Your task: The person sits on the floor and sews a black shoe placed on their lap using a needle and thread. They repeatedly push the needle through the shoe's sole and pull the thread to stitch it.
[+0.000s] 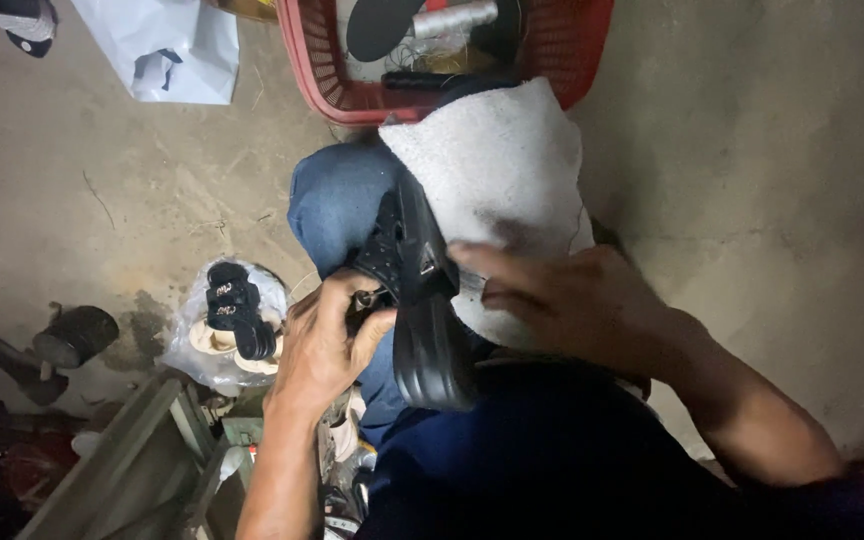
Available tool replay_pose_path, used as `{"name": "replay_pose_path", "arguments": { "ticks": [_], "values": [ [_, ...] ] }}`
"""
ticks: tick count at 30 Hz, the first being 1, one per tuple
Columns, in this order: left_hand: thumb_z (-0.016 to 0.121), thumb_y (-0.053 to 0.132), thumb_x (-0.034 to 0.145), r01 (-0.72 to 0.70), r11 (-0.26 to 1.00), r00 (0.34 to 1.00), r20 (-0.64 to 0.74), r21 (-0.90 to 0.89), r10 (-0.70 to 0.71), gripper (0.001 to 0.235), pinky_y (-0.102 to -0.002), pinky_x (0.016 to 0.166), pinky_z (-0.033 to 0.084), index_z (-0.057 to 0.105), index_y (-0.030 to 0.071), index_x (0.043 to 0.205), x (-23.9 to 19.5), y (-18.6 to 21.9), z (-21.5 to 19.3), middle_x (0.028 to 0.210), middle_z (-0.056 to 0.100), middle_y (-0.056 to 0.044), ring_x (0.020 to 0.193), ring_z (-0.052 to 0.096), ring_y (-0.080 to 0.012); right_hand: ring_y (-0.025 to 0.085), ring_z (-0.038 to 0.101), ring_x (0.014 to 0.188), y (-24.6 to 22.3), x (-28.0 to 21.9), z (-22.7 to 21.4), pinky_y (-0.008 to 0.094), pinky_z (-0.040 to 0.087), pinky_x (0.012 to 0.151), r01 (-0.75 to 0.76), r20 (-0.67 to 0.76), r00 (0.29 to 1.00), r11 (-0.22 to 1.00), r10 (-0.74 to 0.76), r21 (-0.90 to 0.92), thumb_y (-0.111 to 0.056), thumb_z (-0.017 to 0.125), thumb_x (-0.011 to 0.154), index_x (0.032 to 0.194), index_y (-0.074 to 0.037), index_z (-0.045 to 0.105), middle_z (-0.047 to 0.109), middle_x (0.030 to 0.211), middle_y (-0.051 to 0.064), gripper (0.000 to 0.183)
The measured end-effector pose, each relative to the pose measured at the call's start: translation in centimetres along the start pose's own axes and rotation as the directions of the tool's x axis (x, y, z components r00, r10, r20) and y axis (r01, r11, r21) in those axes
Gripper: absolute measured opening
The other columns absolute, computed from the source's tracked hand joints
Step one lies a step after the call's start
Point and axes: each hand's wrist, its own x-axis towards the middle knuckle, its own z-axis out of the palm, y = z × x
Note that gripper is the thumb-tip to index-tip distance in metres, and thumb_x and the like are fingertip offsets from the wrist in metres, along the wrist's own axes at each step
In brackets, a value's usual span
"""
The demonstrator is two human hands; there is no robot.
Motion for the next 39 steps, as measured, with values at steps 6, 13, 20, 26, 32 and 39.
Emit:
{"name": "replay_pose_path", "arguments": {
  "ticks": [6,13,20,26,32,39],
  "values": [
    [0.068,0.037,0.097,-0.018,1.000,0.999,-0.031,0.013,0.019,0.041,-0.041,0.068,0.058,0.051,0.002,0.112,-0.1,-0.8,0.7,0.100,0.070,-0.013,0.081,0.073,-0.0293,0.010,0.053,0.051,-1.1,0.8,-0.4,0.031,0.036,0.041,0.252,-0.253,0.926,0.958,-0.279,-0.134,-0.019,0.074,0.099,0.152,-0.013,0.052,0.057,0.060,-0.005,0.058],
    [0.066,0.035,0.099,-0.054,0.997,0.998,-0.014,0.048,0.055,0.037,-0.041,0.067,0.054,0.052,0.004,0.113,0.7,0.7,-0.1,0.096,0.069,-0.012,0.079,0.071,-0.0290,0.007,0.046,0.051,0.0,1.1,0.1,0.027,0.035,0.041,0.483,-0.172,0.822,0.825,-0.543,-0.295,-0.003,0.067,0.095,0.157,-0.021,0.048,0.051,0.065,-0.009,0.067],
    [0.064,0.043,0.098,-0.006,0.995,1.000,-0.022,0.098,0.008,0.041,-0.042,0.063,0.054,0.050,0.005,0.109,0.0,0.1,0.7,0.092,0.069,-0.007,0.073,0.071,-0.0269,0.002,0.051,0.056,0.7,0.6,-0.1,0.023,0.044,0.048,0.386,-0.266,0.870,0.909,-0.416,-0.160,-0.001,0.071,0.088,0.147,-0.014,0.057,0.067,0.082,-0.011,0.062],
    [0.059,0.074,0.078,0.480,0.818,0.875,-0.110,0.317,-0.471,0.063,-0.052,0.065,0.054,0.046,0.018,0.103,-1.6,-0.2,1.5,0.055,0.064,0.002,0.054,0.070,-0.0332,0.003,0.071,0.116,-0.4,1.3,0.4,0.027,0.062,0.078,0.430,-0.383,0.792,0.880,-0.476,-0.202,-0.016,0.078,0.100,0.133,-0.001,0.065,0.062,0.145,-0.004,0.039],
    [0.058,0.089,0.065,0.606,0.704,0.794,-0.225,0.370,-0.565,0.085,-0.043,0.048,0.053,0.054,0.013,0.102,-4.7,-1.7,-0.8,0.049,0.052,0.004,0.040,0.056,-0.0186,0.008,0.075,0.086,0.1,1.2,1.4,0.031,0.059,0.081,0.378,-0.470,0.804,0.923,-0.365,-0.072,-0.015,0.071,0.102,0.138,-0.006,0.064,0.081,0.106,0.000,0.037],
    [0.055,0.086,0.070,0.705,0.623,0.708,-0.281,0.339,-0.648,0.082,-0.056,0.061,0.051,0.054,0.012,0.104,-9.3,-2.3,-1.2,0.065,0.067,-0.010,0.063,0.069,-0.0441,0.027,0.064,0.078,1.8,1.3,3.3,0.038,0.052,0.068,0.393,-0.386,0.816,0.902,-0.431,-0.178,-0.002,0.061,0.088,0.117,-0.004,0.076,0.070,0.093,0.008,0.032]
  ]
}}
